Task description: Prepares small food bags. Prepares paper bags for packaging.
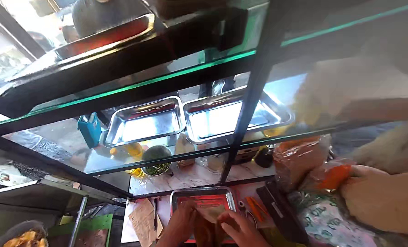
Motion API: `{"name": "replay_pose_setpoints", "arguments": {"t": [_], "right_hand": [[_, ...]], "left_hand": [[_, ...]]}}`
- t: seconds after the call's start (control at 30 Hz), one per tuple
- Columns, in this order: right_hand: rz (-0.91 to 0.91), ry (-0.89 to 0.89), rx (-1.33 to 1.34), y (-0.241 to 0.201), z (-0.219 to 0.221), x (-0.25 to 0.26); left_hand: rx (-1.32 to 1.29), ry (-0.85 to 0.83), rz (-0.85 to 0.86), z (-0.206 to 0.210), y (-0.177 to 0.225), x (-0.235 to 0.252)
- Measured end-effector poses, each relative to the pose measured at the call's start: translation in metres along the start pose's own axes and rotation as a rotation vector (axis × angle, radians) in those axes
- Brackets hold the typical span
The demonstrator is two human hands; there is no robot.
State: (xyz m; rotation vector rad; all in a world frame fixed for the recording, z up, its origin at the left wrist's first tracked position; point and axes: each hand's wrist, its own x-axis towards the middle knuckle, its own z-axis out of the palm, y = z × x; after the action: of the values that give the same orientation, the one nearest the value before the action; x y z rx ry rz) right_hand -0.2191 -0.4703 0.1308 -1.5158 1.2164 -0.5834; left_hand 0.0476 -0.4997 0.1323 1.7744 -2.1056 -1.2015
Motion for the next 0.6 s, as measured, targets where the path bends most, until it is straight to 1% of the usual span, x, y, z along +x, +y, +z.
{"name": "replay_pose_setpoints", "arguments": {"t": [0.03,0.2,0.27,0.33,0.4,0.5,0.6], "right_hand": [[-0.035,0.014,-0.035,0.002,-0.003,0.004],[-0.258,-0.029,-0.398,0.02,-0.006,0.016],[-0.361,0.031,-0.516,0.026,-0.005,0.021],[-0.454,0.095,-0.584,0.029,-0.002,0.028],[-0.518,0.12,-0.612,0.029,-0.001,0.034],[-0.531,0.117,-0.581,0.018,-0.004,0.034],[-0.54,0.064,-0.611,0.009,-0.007,0.025]], "left_hand": [[0.004,-0.012,-0.03,0.002,0.002,0.004],[0.046,-0.038,-0.136,0.003,0.014,0.014],[0.062,-0.031,-0.15,0.001,0.019,0.017],[0.066,-0.025,-0.112,0.002,0.018,0.018],[0.063,-0.031,-0.058,0.003,0.018,0.016],[0.107,0.018,0.038,0.003,0.018,0.012],[0.102,0.124,0.078,0.009,0.018,0.009]]}}
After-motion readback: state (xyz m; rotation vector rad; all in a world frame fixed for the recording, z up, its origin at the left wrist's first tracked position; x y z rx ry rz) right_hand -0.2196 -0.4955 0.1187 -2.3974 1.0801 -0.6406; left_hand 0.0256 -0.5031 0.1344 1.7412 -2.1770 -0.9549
